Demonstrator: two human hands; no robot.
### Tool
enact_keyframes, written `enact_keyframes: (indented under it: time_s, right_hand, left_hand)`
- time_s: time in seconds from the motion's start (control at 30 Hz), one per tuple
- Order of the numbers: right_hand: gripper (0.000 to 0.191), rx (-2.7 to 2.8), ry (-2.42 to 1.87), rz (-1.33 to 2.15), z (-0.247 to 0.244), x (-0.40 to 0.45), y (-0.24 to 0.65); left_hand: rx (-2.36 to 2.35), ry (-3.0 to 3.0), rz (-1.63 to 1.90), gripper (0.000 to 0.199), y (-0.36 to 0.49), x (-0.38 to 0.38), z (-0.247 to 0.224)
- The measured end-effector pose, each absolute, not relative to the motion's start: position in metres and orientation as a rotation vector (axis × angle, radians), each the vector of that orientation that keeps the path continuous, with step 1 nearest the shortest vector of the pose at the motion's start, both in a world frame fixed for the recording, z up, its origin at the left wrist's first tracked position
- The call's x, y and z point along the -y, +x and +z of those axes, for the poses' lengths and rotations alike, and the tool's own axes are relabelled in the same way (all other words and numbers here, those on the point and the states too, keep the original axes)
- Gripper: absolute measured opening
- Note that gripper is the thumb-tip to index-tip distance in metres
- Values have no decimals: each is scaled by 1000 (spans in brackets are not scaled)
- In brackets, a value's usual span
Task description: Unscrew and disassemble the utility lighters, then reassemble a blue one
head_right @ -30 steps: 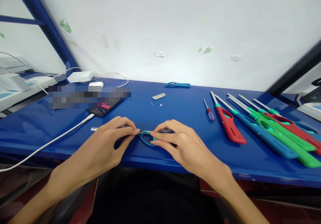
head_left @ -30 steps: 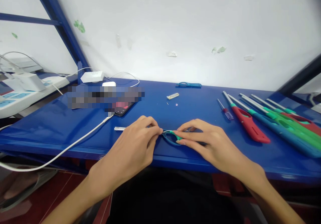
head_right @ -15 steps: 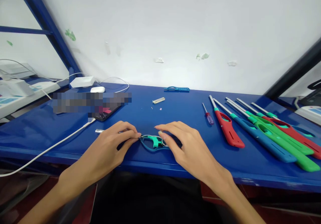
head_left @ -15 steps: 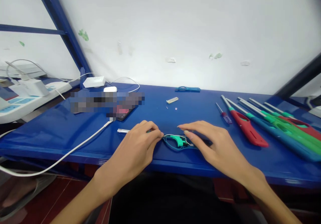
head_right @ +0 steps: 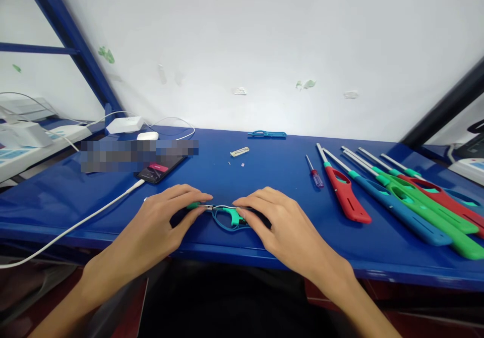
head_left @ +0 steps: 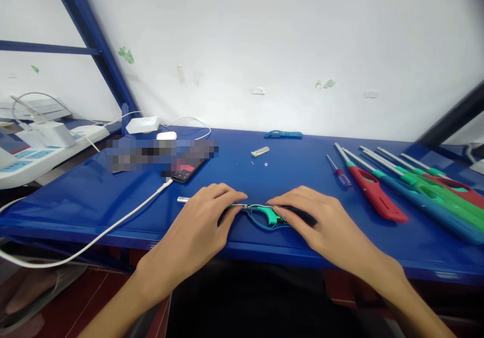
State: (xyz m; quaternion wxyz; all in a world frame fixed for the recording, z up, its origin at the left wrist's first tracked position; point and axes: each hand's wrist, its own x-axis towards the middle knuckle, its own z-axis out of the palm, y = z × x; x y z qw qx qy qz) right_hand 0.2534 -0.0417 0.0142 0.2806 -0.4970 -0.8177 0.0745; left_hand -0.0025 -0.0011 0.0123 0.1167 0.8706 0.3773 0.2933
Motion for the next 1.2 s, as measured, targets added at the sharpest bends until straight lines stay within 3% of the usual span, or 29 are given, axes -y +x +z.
enact_keyframes:
  time_s: [0.47, 0.93, 1.2]
  right_hand:
    - [19, 1950, -1505, 197, 7, 39, 260]
    - [12, 2069, -1300, 128, 10, 41, 263]
    - [31, 2350, -1219, 0, 7, 44, 274]
  left_hand:
    - [-1028, 2685, 809, 22, -3, 2, 7]
    - [-974, 2821, 743, 28, -4, 1, 7]
    - [-1000, 2781, 691, 35, -4, 0, 6]
